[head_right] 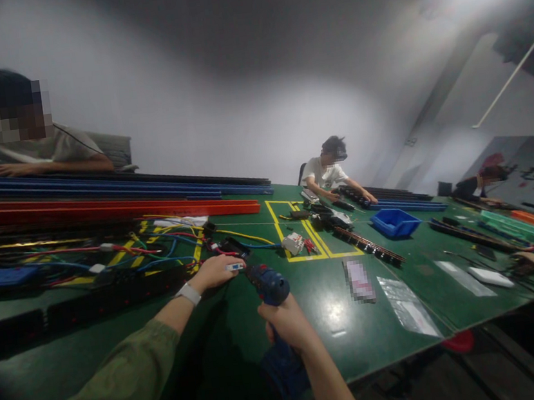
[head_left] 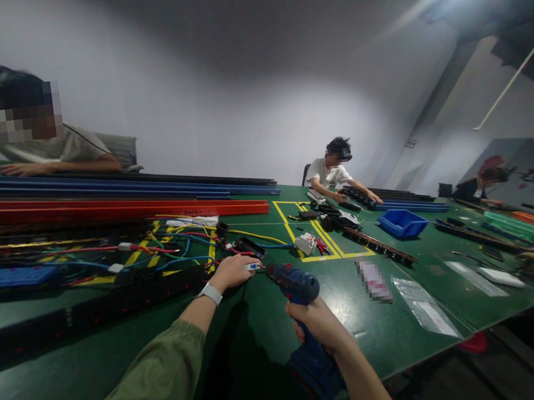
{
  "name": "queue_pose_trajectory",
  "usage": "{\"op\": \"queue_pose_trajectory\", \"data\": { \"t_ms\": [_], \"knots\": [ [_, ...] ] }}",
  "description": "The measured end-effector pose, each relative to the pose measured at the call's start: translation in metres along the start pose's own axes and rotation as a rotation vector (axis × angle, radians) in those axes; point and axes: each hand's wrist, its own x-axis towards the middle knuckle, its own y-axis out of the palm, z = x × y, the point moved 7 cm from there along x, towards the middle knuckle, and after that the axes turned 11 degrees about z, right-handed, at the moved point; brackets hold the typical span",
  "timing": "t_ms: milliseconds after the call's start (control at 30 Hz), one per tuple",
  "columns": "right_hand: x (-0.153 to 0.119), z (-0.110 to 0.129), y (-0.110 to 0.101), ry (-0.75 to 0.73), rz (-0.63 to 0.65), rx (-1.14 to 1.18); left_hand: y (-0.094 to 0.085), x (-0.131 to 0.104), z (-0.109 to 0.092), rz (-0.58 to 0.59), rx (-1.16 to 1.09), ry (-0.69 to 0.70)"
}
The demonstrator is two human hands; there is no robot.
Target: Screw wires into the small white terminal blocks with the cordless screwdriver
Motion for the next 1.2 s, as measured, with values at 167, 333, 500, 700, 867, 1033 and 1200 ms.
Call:
{"op": "queue_pose_trajectory", "data": {
  "t_ms": [167,333,500,700,867,1033,1200],
  "knots": [
    [-0.0007,0.0013,0.0008,-0.007,0.013,0.004,0.0005,0.001,-0.0002,-0.006,0.018,0.017],
    [-0.0008,0.0008,-0.0002,-0.018,0.016,-0.023,0.0,0.0007,-0.0015,-0.013,0.037,0.028],
    [-0.0009,-0.0003,-0.0003,-0.039,0.016,-0.035,0.0007,0.0013,-0.001,0.0,0.028,0.028],
    [-0.0041,0.0021,0.0005,-0.035,-0.002,-0.017,0.0006,0.0012,-0.0024,-0.005,0.033,0.044],
    [-0.0046,0.0023,0.0,-0.025,-0.006,-0.024,0.0029,0.0033,-0.0001,0.0,0.028,0.036],
    [-0.0035,0.0027,0.0,-0.031,0.015,-0.024,0.0045,0.0045,0.0038,0.007,0.009,0.021],
    [-0.0033,0.0037,0.0001,-0.038,0.018,-0.011,0.0033,0.0029,0.0026,0.007,0.013,0.028]
  ]
}}
